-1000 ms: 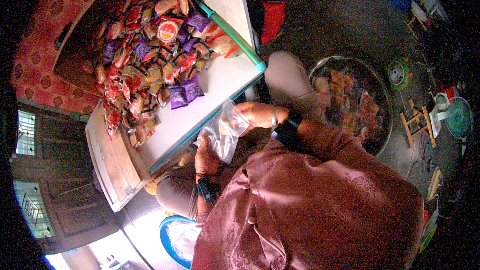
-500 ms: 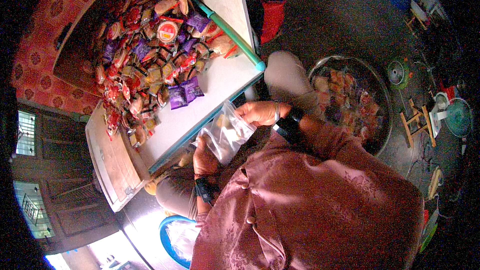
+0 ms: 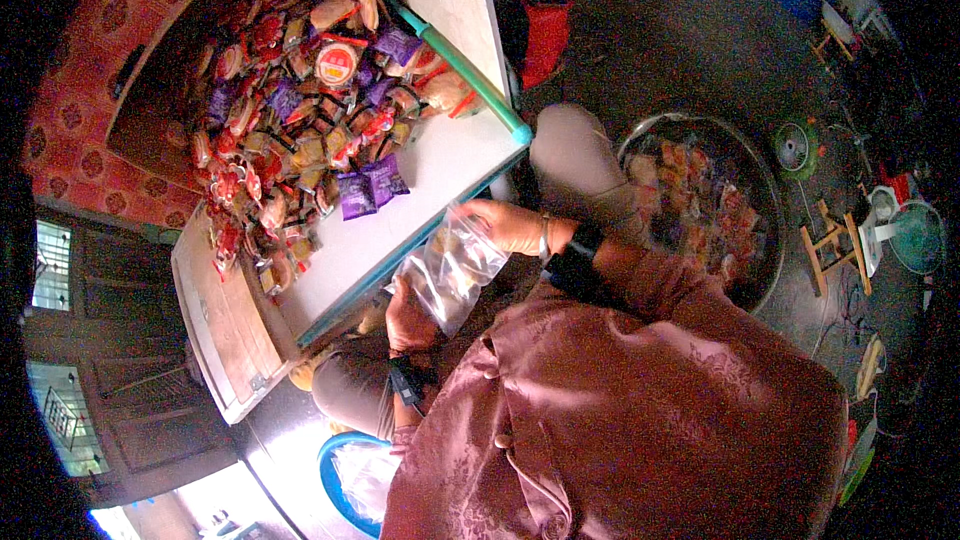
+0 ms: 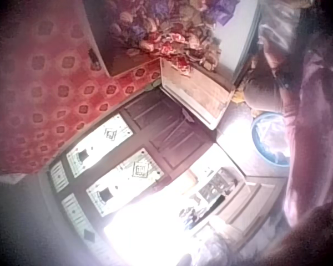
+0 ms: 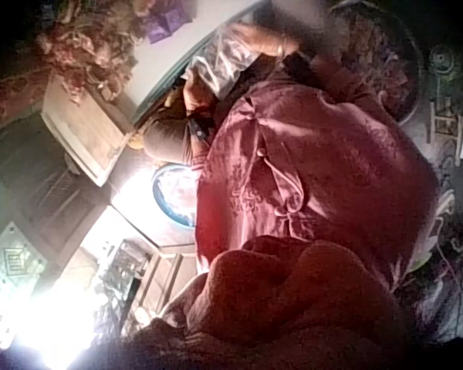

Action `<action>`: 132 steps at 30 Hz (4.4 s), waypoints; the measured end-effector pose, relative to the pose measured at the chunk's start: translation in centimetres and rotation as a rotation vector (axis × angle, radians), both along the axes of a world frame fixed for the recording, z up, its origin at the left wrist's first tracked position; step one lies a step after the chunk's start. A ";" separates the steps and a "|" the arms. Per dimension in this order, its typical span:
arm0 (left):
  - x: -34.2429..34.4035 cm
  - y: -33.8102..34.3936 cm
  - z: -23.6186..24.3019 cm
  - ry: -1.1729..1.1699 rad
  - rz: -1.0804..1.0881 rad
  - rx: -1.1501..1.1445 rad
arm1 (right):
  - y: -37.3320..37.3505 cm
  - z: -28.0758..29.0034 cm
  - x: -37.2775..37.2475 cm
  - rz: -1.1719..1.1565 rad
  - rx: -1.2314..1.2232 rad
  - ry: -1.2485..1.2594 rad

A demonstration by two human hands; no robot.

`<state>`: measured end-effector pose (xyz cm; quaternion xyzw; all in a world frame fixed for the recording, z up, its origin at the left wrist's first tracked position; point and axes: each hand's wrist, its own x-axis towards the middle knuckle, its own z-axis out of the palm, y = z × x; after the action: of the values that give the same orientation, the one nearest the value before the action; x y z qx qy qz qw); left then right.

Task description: The person picks up snack packages from a large pile and places them into smaller clear plastic bags by hand, then places the filled bags into a large metal basin.

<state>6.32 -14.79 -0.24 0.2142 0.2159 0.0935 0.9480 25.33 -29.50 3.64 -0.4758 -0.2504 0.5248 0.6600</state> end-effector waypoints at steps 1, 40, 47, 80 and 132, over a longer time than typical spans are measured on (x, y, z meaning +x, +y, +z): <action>0.0 -0.2 0.7 0.017 0.006 0.039 | 0.1 -0.1 0.1 0.027 -0.030 -0.060; 0.3 -0.3 0.8 0.019 0.022 -0.056 | -0.1 -1.1 1.0 0.019 0.003 0.134; 0.6 -0.8 1.4 -0.003 0.023 -0.009 | -0.5 0.2 0.6 -0.046 0.039 0.283; 0.1 1.0 -2.5 0.037 -0.222 0.125 | -6.5 3.5 6.7 -0.149 0.264 0.383; -1.3 0.5 -3.2 0.252 -0.206 0.295 | -27.6 -8.2 7.0 -0.138 -1.203 -1.000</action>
<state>5.06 -14.25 -3.47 0.3814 0.2936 -0.0005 0.8765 32.29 -57.12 -4.54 -0.9458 -0.1603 0.2514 0.1289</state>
